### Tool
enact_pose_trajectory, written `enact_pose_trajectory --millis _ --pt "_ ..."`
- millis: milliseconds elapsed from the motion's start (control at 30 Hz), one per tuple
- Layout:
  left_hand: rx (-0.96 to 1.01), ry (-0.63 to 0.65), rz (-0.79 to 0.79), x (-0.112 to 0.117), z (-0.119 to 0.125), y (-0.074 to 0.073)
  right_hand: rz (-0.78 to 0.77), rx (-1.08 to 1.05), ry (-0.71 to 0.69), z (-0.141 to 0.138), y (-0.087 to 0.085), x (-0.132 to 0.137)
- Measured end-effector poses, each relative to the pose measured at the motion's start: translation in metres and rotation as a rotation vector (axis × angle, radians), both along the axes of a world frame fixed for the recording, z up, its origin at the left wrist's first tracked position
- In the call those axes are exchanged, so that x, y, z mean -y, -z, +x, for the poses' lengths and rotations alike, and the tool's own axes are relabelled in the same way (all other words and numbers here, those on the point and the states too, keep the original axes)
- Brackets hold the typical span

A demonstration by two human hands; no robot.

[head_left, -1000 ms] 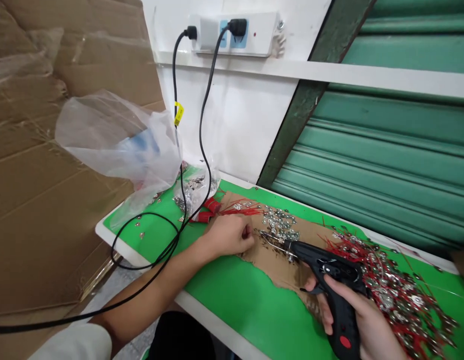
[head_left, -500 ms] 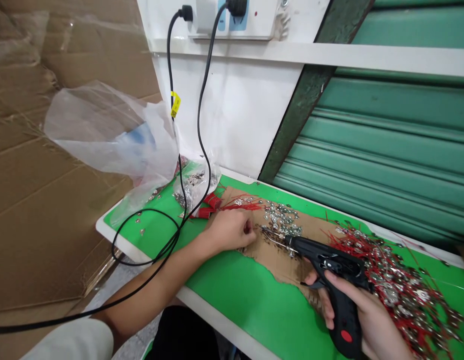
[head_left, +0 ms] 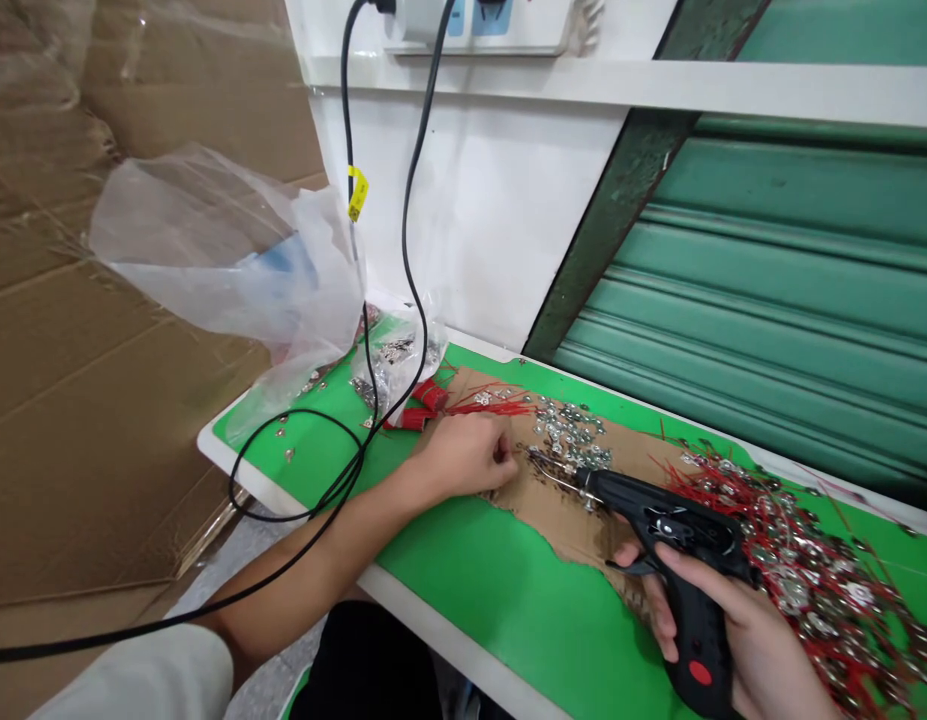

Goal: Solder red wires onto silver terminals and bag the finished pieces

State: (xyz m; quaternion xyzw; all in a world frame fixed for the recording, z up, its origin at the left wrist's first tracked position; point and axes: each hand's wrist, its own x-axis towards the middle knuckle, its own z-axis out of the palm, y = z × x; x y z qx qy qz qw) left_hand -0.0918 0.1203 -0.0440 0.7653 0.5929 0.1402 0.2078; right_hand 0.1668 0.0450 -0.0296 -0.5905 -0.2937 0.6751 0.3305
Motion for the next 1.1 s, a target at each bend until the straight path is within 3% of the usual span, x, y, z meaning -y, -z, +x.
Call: enact_pose_trajectory --millis 800,1100 --pt "0.039 0.038 0.048 -0.003 -0.002 0.004 0.014 0.119 0.013 -0.009 -0.01 0.004" --pt "0.03 0.031 0.063 -0.004 -0.002 0.007 -0.052 -0.018 0.074 -0.001 -0.003 -0.003"
